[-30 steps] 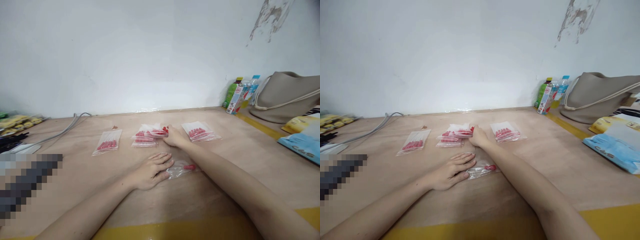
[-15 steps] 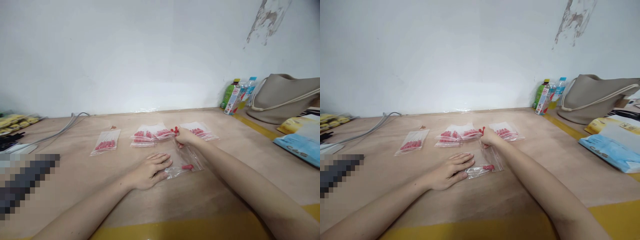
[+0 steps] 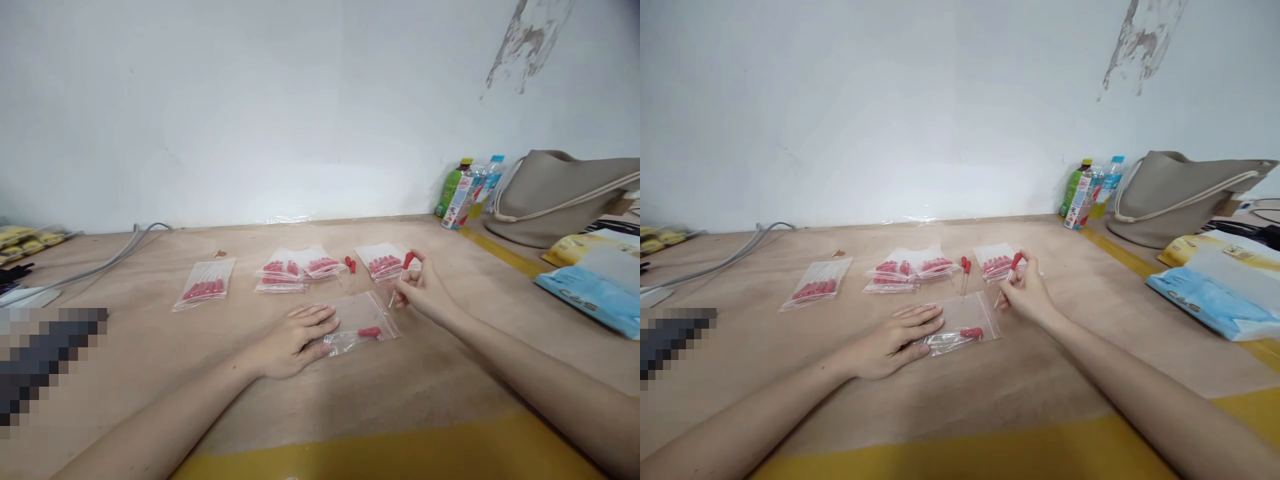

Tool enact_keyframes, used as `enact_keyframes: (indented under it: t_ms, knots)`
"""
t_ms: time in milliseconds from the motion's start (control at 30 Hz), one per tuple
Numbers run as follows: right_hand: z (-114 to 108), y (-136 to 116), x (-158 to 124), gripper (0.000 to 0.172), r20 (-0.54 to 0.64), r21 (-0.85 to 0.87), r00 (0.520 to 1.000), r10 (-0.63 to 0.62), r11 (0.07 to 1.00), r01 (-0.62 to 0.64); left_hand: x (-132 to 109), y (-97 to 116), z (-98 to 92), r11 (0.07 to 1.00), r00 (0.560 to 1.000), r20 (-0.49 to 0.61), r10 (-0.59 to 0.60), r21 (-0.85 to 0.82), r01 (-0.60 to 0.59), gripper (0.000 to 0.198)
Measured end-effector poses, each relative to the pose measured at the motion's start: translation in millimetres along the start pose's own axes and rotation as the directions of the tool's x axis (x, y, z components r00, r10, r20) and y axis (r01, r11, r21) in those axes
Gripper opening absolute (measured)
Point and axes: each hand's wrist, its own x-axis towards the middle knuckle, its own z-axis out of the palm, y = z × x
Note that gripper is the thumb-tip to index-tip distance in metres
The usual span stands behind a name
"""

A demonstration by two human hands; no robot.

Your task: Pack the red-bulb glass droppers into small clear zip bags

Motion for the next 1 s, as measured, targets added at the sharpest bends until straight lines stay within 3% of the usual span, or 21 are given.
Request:
enact_keyframes:
  t_ms: [133,333,533,633,767,900,1000]
  knots:
    - [6.2,7.2,-12.7,0.068,-0.042,0.165,0.996,0.082,0.983,-0.074,0.1,0.6,-1.0,1.000,1.000,-0.002,-0.003,-0.004,0.003,0.046]
    - [10.9,6.6,-20.2,0.041,0.045,0.305,0.992,0.121,0.944,-0.129,-0.6,3.7,-2.9,0.999,0.999,0.010,-0.046,-0.001,0.046,0.047]
    - [-12.5,10.8,-4.9,0.048,-0.203,0.242,0.979,-0.012,0.968,0.062,-2.0,3.8,-3.1,0.999,0.999,0.016,-0.051,0.003,0.051,0.047]
    - [-16.7,12.6,-1.0,0.047,-0.221,0.215,0.975,-0.017,0.974,0.066,-2.2,2.8,-2.9,0.999,0.999,0.014,-0.051,0.003,0.051,0.047]
    - [-5.7,13.1,-7.6,0.043,-0.143,0.293,0.987,0.067,0.956,-0.022,-1.6,2.2,-2.5,0.999,0.999,0.005,-0.044,-0.008,0.044,0.046]
    - [7.0,10.2,-20.1,0.030,0.012,0.387,0.985,0.171,0.908,-0.162,-1.2,3.7,-2.9,0.999,0.999,-0.020,-0.041,-0.029,0.040,0.050]
    - [6.9,6.6,-24.5,0.025,0.140,0.334,0.974,0.180,0.917,-0.218,-0.9,4.7,-3.3,0.998,0.998,-0.036,-0.045,-0.034,0.044,0.053]
